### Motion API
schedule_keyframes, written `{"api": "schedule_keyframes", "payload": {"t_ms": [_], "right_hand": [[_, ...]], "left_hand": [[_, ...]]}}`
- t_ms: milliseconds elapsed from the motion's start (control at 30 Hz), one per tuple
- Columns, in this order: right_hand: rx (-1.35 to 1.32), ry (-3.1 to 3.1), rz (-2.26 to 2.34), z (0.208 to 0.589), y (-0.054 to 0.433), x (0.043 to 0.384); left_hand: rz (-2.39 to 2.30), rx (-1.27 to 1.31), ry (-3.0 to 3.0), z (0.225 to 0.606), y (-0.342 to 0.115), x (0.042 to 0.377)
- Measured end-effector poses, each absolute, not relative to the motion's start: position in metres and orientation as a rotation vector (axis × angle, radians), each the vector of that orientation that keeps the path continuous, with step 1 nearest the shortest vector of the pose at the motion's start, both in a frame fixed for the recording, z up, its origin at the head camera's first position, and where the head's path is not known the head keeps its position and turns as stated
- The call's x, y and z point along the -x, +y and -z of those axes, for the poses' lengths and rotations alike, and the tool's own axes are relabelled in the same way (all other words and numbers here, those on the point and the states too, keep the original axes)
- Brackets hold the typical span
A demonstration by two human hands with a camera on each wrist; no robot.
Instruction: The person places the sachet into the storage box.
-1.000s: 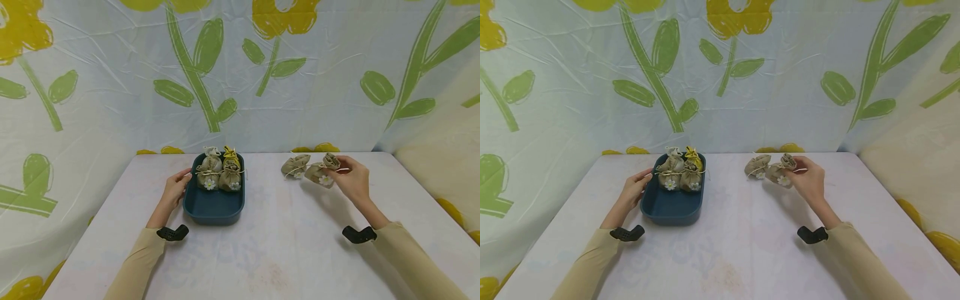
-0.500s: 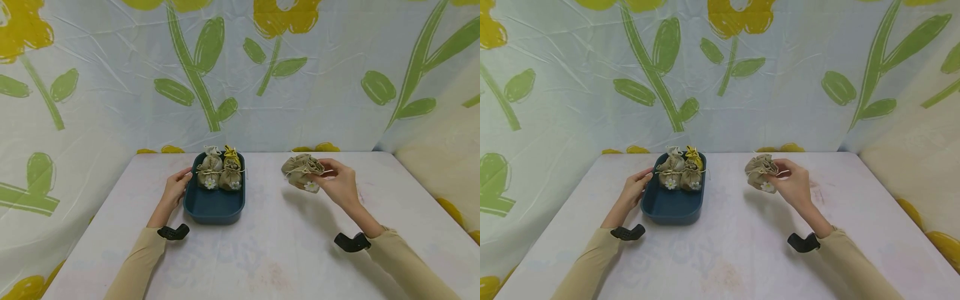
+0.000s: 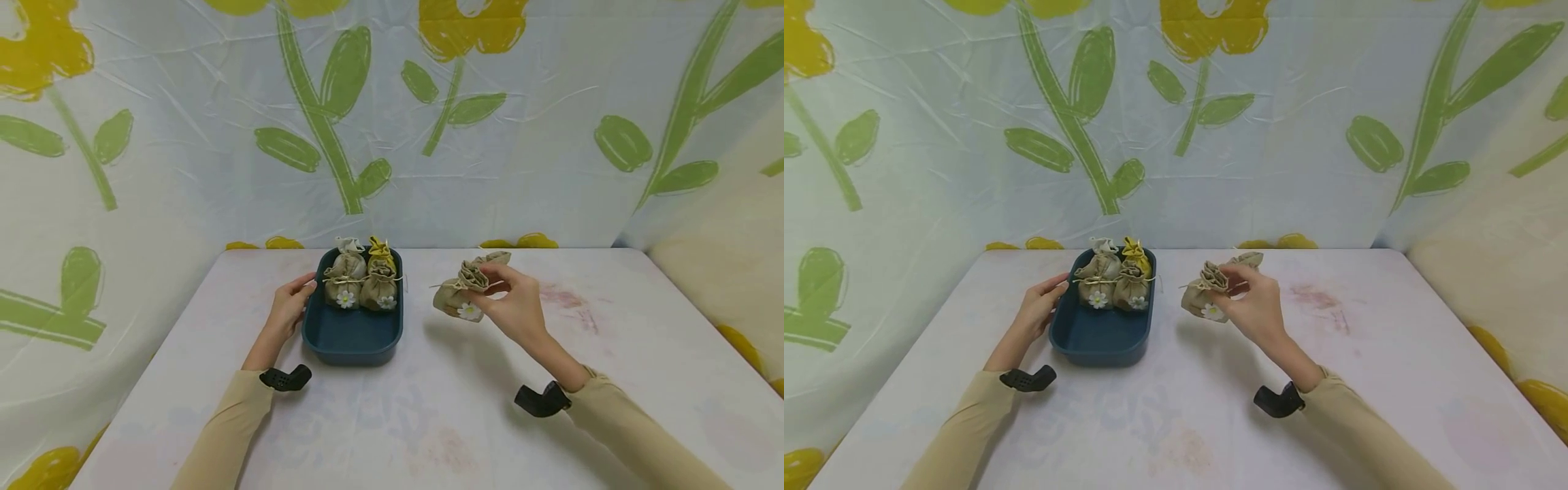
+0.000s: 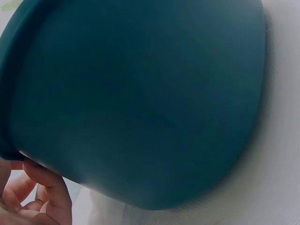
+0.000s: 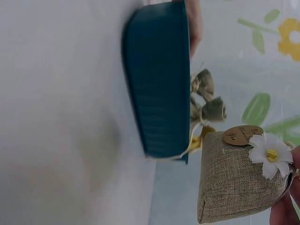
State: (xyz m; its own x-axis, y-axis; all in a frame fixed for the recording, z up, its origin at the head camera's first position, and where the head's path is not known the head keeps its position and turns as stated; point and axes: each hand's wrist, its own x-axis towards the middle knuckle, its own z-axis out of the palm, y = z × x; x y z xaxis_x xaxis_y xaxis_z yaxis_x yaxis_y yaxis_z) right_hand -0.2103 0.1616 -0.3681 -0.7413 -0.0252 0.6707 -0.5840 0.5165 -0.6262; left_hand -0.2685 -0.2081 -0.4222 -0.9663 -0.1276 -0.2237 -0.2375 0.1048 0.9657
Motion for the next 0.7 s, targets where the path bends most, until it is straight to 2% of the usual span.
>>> {"api": "schedule_keyframes", "payload": {"t_ms": [367,700], "right_hand": [[-0.678,-2.141,-1.303,0.353,0.110,0.216],[-0.732,-2.217,-1.397,0.349,0.059,0.225]], "left_hand": [[-2.023,0.377,2.271,0.420,-0.208,0.268],[-2.005,0.395,2.282,0.417,-0.208,0.268]]}}
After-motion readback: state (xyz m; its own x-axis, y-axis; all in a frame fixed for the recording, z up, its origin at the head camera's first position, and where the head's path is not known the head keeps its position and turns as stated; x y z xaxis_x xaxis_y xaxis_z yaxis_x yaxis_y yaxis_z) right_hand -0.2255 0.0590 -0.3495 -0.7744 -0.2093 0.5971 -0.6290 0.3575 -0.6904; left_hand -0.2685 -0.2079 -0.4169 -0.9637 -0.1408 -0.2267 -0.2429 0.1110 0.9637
